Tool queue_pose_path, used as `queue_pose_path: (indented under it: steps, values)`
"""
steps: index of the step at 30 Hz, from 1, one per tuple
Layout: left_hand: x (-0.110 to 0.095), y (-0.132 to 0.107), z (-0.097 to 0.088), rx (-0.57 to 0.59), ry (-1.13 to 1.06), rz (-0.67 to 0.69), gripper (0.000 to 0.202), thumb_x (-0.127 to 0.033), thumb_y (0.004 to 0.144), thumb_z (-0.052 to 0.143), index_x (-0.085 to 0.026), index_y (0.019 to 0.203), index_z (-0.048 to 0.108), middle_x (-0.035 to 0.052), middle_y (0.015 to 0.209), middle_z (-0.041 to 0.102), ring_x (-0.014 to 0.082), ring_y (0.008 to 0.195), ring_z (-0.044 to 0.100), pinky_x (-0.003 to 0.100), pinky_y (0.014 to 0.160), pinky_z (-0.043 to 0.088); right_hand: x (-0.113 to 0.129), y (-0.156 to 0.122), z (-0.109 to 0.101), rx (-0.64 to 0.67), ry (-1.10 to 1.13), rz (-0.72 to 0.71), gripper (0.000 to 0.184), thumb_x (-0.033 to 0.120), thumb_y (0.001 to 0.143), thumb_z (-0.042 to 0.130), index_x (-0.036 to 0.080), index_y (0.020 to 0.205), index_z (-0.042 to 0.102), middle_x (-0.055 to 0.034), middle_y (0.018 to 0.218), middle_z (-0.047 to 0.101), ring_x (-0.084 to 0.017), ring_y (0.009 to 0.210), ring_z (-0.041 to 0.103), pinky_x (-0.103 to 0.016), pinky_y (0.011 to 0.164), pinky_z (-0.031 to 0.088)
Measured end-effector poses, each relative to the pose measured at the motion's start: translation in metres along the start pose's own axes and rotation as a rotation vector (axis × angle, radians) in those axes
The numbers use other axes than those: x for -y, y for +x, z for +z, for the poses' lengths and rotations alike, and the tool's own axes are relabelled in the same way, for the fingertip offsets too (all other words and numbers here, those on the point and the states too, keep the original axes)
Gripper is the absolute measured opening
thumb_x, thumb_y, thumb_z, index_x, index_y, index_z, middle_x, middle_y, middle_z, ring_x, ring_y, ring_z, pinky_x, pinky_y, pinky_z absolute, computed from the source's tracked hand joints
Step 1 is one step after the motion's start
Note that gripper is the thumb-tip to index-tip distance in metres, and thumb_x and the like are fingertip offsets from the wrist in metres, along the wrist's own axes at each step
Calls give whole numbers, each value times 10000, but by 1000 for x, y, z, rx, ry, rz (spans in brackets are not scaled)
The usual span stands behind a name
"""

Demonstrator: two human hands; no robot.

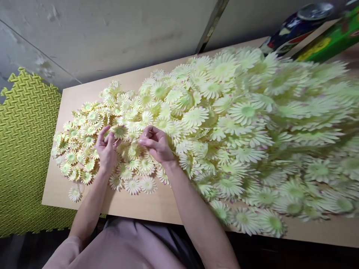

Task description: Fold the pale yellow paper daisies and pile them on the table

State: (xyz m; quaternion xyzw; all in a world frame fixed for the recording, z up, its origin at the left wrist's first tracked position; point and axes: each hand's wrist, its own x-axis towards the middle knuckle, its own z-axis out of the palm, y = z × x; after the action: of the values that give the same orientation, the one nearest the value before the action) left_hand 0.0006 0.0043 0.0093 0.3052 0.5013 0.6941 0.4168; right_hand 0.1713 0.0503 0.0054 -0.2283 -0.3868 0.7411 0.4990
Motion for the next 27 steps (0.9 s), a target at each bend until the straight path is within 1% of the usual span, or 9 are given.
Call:
queue_pose_path:
  steps: [2,4,6,8,11,14,17,23,27]
  values:
    - [0,-5,3,40,115,44,283,-351,817,739,-256,1080,695,-25,697,648,68,630,621,230,688,599,-7,1,3,26,-153,-1,182,253,653,837,227,726,672,37,635,591,-98,544,491,-254,501,458]
    - [1,-8,4,79,166,74,249,-369,813,739,-233,1021,720,29,866,728,110,803,701,262,776,607,-13,2,4,34,-238,-2,229,257,645,868,225,827,732,0,765,701,-127,658,619,-283,610,552]
    - [2,-10,5,165,122,82,255,-425,843,691,-217,984,740,67,977,756,165,954,725,324,878,600,-18,3,4,27,-235,-10,306,260,626,891,232,897,752,-22,872,747,-164,799,693,-337,774,602]
    - [2,-11,6,262,77,84,271,-440,872,651,-210,967,758,86,1014,769,201,1025,724,383,958,576,-21,3,2,13,-211,-16,324,256,616,902,240,906,759,-22,895,760,-177,844,712,-353,835,608]
    - [0,-10,6,297,114,96,178,-346,812,743,-213,924,781,89,1073,771,219,1072,715,392,995,558,-23,2,-2,22,-208,-18,282,252,643,890,243,898,768,-18,884,761,-164,822,711,-314,796,612]
    - [-2,-9,6,282,167,72,223,-304,777,779,-237,990,781,93,1188,739,219,1145,685,360,999,551,-24,2,-4,52,-220,-8,209,262,694,861,243,883,775,-14,855,753,-146,772,697,-270,705,602]
    - [-2,-9,6,300,216,35,282,-328,813,741,-251,1084,760,86,1179,744,206,1102,702,346,967,564,-24,1,-2,37,-225,22,173,275,711,849,243,865,778,-7,828,745,-139,728,689,-255,648,597]
    - [-1,-10,6,214,236,17,236,-328,777,773,-221,987,792,79,1002,790,179,893,745,308,847,596,-22,1,1,60,-195,16,177,285,739,831,255,908,789,-12,873,766,-138,730,714,-267,689,616]
    - [-1,-10,6,162,238,13,232,-328,747,798,-220,952,798,73,938,797,167,824,745,295,788,601,-23,3,-1,2,-203,-17,164,260,717,848,252,871,791,-4,841,775,-123,738,719,-222,682,606]
